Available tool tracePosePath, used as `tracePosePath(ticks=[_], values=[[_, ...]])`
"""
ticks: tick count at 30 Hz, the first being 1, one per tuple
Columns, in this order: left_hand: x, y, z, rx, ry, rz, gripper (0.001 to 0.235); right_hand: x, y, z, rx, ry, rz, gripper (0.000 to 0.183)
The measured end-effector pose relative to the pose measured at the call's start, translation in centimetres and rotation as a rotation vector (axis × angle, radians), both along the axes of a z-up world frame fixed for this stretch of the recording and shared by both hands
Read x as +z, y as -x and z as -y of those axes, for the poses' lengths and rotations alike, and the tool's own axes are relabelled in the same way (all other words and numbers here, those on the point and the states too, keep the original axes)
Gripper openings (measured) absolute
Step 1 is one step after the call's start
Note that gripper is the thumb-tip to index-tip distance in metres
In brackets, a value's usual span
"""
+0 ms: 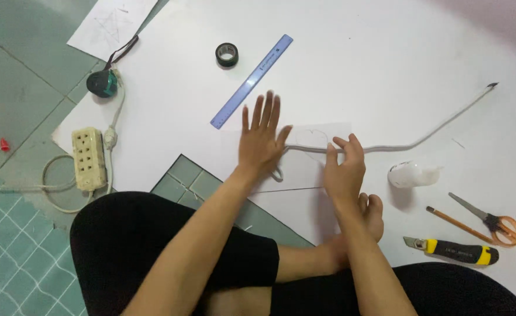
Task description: Assembling a star-shaped light by gluing a flexible neon strip onto a paper template
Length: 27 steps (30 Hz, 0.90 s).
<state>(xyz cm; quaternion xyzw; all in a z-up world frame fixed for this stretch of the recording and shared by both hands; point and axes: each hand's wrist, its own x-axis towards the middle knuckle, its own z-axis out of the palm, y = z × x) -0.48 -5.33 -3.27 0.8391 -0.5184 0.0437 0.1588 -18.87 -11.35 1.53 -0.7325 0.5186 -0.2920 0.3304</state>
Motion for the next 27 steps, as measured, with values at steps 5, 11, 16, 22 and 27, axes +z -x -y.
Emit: tracePosePath(ticks=[5, 11, 16, 22, 27], values=[[0.6, -0.2, 0.2, -0.063, -0.019, -0.18, 0.072, 0.1, 0.1, 0.0, -0.006, -0.07, 0.018, 0.027], [5.5, -1.1, 1.5, 0.079, 0.338, -0.15, 0.067, -0.3, 0.2, 0.0, -0.009, -0.063, 0.005, 0.027], [0.8, 1.2, -0.1, -0.073, 0.082, -0.016, 0.057, -0.4, 0.0, 0.3, -0.004, -0.04, -0.004, 0.028], [-0.5, -1.4, 0.2, -0.175, 0.242, -0.413, 0.06, -0.8, 0.7, -0.2, 0.052, -0.006, -0.017, 0.025], [1.3, -4.3, -3.7, 0.142, 0.13, -0.177, 0.019, -0.3, -0.6, -1.0, 0.212, -0.02, -0.122, 0.024]])
